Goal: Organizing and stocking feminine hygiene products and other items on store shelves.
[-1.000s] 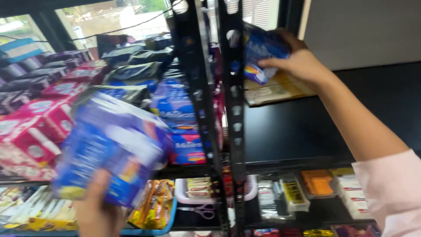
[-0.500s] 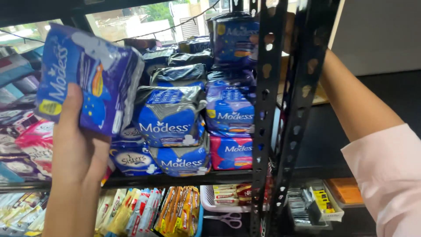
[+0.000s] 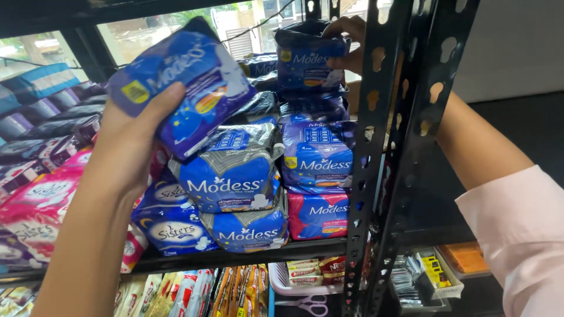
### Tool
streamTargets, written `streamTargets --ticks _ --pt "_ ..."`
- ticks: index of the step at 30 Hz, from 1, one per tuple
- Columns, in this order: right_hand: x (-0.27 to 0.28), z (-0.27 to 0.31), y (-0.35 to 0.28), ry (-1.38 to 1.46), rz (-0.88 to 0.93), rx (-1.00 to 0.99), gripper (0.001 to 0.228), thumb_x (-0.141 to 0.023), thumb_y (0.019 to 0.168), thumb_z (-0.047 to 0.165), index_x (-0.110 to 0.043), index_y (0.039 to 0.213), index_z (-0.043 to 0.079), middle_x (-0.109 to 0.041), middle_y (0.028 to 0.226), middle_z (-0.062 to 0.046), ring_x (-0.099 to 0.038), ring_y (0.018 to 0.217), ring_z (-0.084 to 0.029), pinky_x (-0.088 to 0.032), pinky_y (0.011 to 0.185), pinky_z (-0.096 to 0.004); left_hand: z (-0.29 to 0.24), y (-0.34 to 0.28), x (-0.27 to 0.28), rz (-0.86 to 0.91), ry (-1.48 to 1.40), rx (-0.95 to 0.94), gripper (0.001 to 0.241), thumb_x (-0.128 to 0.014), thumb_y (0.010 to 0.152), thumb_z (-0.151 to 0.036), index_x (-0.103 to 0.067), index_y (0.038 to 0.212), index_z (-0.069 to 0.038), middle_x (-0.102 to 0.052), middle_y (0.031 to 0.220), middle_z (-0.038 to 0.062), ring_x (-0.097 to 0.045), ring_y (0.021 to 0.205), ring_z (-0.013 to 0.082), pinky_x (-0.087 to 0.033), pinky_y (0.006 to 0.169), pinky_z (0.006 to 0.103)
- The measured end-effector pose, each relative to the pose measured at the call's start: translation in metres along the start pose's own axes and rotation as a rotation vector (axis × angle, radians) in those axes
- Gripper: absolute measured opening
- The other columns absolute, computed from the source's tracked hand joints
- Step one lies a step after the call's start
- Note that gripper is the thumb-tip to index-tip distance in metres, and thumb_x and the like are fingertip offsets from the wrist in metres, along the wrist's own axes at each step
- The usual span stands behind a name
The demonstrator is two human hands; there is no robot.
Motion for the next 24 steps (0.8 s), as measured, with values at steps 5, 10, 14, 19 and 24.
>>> streamTargets --ticks 5,10,14,19,24 --pt "0.026 0.035 -0.012 0.478 0.035 -0.237 0.047 -0.065 0.102 0.035 -0.053 0.144 0.017 -0.057 0.146 -0.006 -0.067 0.127 -0.024 -0.057 0.094 -0.039 -0.005 0.023 -0.026 0.074 0.205 -0.045 0.062 -0.077 0.093 -0.022 -0.049 0.143 -0.002 -0.067 0.131 0.010 -0.069 0.115 0.0157 -0.057 0.100 0.0313" --pt "-0.025 -0.022 0.009 0.279 0.056 0.076 0.064 -0.076 0.096 0.034 -0.044 0.146 0.010 -0.054 0.141 -0.017 -0.054 0.134 -0.038 -0.054 0.099 -0.048 0.010 0.060 -0.044 0.098 0.466 -0.102 0.068 -0.079 0.094 -0.034 -0.045 0.142 -0.001 -0.067 0.130 0.014 -0.070 0.116 0.0210 -0.058 0.098 0.0336" --pt "-0.040 -0.060 0.015 0.423 0.051 0.157 0.068 -0.075 0.094 0.037 -0.038 0.146 0.014 -0.057 0.136 -0.015 -0.063 0.130 -0.035 -0.057 0.100 -0.047 0.007 0.079 -0.071 0.127 0.770 -0.190 0.091 -0.080 0.090 -0.047 -0.029 0.147 0.004 -0.066 0.123 0.023 -0.071 0.112 0.0287 -0.056 0.097 0.0371" --pt "-0.012 -0.030 0.012 0.563 0.171 0.281 0.062 -0.068 0.104 0.035 -0.038 0.151 0.008 -0.054 0.142 -0.016 -0.059 0.134 -0.034 -0.053 0.106 -0.045 0.018 0.100 -0.100 0.183 0.737 -0.274 0.099 -0.084 0.085 -0.044 -0.025 0.149 0.003 -0.069 0.125 0.024 -0.072 0.113 0.0314 -0.058 0.094 0.0365" --pt "0.008 -0.006 0.010 0.662 0.134 0.192 0.059 -0.066 0.104 0.035 -0.040 0.150 0.009 -0.055 0.139 -0.014 -0.059 0.131 -0.032 -0.053 0.104 -0.043 0.057 0.138 -0.123 0.226 0.730 -0.402 0.103 -0.092 0.082 -0.035 -0.023 0.148 0.004 -0.065 0.132 0.027 -0.070 0.117 0.0368 -0.060 0.092 0.0382"
Point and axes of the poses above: each hand's wrist, its own y-axis towards the middle knuckle, its own x-axis out of the back of the hand, z = x × y, the point moved 6 cm from there along y, towards the middle knuckle
